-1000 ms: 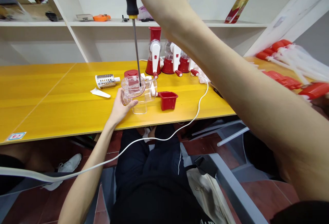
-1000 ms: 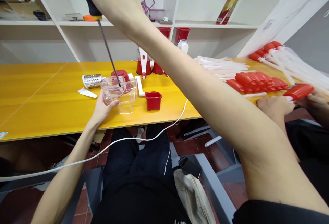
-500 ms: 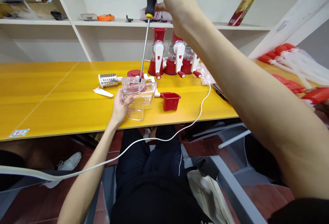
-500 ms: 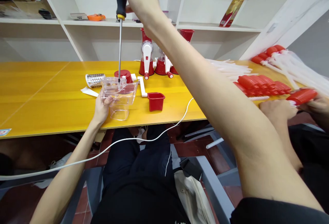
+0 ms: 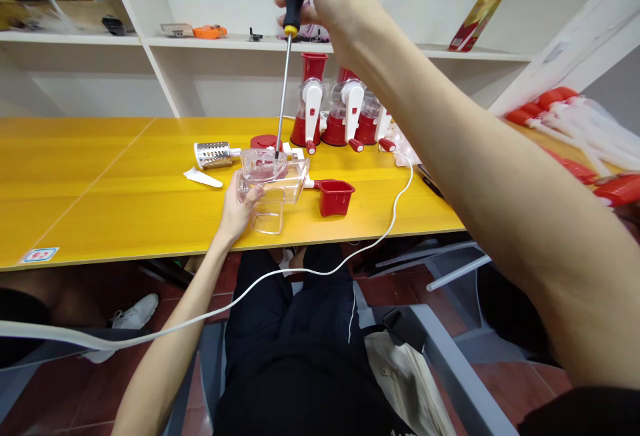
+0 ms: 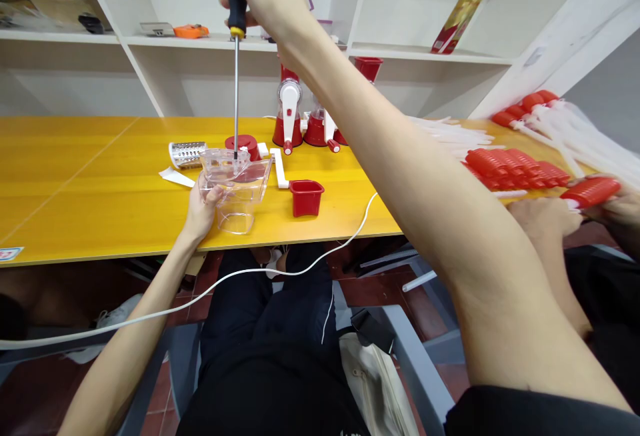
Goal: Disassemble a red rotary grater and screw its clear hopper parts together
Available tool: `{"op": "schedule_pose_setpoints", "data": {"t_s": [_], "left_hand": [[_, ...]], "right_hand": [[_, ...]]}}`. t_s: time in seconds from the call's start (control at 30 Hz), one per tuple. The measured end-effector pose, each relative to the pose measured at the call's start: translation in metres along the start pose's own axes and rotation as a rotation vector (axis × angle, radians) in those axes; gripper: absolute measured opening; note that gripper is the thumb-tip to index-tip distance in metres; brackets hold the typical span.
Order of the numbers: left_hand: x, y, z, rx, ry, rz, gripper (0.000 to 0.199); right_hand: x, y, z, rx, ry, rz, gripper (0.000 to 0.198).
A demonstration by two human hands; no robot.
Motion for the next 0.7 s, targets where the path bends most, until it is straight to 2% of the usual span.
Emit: {"op": "schedule_pose_setpoints", "data": {"t_s": [0.2,0.47,0.6,0.7], "left_hand": [[0.001,-0.004,-0.001,-0.001,0.003,-0.011,0.067],[0.001,-0.01,-0.002,0.022,-0.003,-0.032,0.066],[0.001,-0.007,-0.001,0.018,0.004,-0.028,0.066],[0.001,-0.005,-0.001,0.023,0.012,-0.037,0.065]], "right_hand": [[-0.001,0.004,0.002,0.007,0.017,0.069,0.018],[-0.001,0.004,0.005,0.044,0.027,0.076,0.02],[-0.008,0.01,0.005,0.095,-0.007,0.101,0.031],[-0.011,0.012,0.004,0.109,-0.016,0.108,0.028]]}}
Point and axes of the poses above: each hand's wrist, its own x-axis towards the middle knuckle, its own z-axis out of the back of the hand, y = z × x, the point moved 8 cm from there along x, towards the middle knuckle, and after that the axes turned 6 degrees about -x, right-handed, at the moved point
